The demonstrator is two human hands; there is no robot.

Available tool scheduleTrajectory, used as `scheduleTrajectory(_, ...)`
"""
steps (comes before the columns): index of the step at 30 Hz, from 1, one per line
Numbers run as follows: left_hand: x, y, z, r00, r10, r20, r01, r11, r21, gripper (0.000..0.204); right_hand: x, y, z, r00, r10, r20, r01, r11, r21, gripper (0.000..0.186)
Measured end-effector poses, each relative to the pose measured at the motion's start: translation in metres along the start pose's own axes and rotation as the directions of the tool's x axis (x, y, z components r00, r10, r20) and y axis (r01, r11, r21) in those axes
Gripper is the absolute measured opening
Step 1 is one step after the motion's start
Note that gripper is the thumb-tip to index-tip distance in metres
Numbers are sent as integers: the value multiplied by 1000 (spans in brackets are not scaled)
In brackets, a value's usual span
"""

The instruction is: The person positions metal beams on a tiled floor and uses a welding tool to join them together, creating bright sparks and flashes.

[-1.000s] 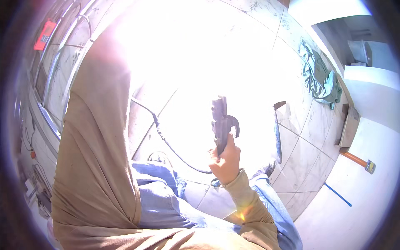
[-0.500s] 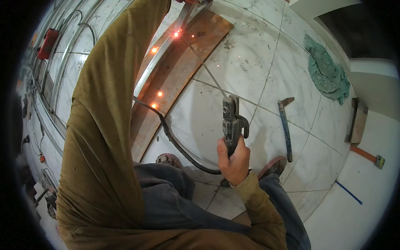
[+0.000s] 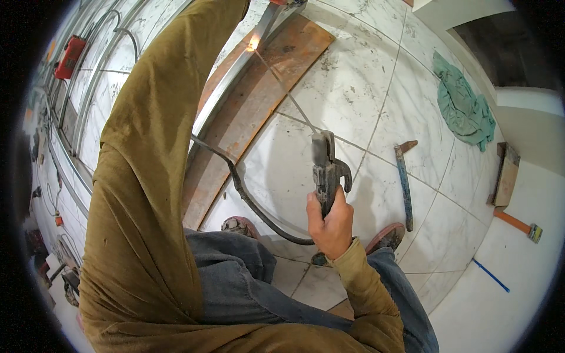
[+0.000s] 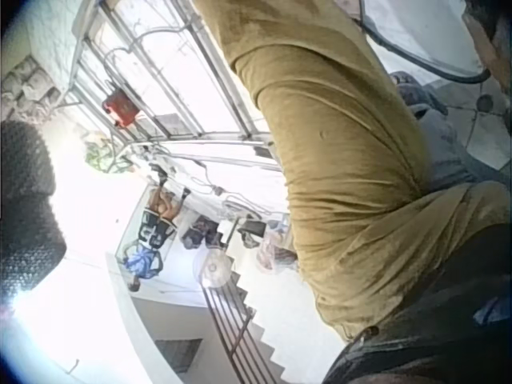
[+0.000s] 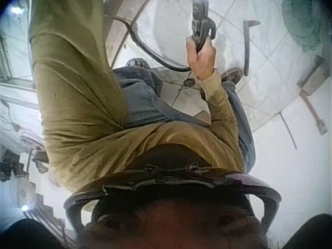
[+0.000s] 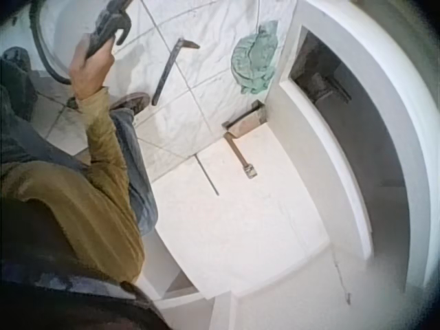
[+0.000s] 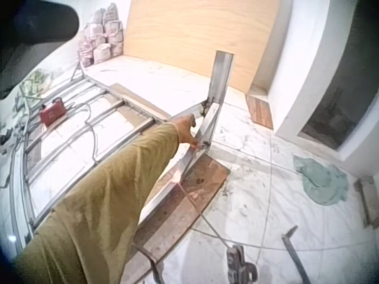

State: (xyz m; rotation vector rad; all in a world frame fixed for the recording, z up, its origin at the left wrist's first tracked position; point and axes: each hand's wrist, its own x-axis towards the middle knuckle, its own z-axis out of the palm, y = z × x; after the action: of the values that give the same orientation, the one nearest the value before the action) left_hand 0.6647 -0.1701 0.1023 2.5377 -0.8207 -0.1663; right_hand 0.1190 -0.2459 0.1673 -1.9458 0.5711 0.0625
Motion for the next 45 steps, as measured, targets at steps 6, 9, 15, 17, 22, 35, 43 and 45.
scheduleTrajectory(6,0,17,9,998,-37,59,38,999,-10,104,-1,5,-4,1000,-8,-9,8,999,-37,21)
scheduleTrajectory(9,-11,23,1,997,-40,69,39,999,14,104,-2,5,-2,999,-33,-6,33,999,-30,21)
scheduleTrajectory(15,-23,29,-12,996,-57,69,53,997,56,104,-3,6,0,1000,-16,-1,16,999,-33,21)
scheduleTrajectory(17,-22,34,-8,996,-53,72,50,997,51,103,-3,5,-2,1000,20,0,-20,998,-61,22)
scheduleTrajectory(22,-29,36,-21,995,-76,65,69,992,101,103,-10,15,-4,998,62,4,-62,987,147,21)
scheduleTrajectory(35,-41,60,-31,993,-106,55,95,981,172,102,12,-12,-1,998,-68,-3,67,997,-43,21)
scheduleTrajectory(43,-20,17,-20,967,-247,69,238,964,120,99,17,-8,11,977,-214,-17,212,973,-91,24)
scheduleTrajectory(45,-19,30,-12,973,-228,44,219,964,153,98,17,-8,8,992,-125,-19,123,988,-95,25)
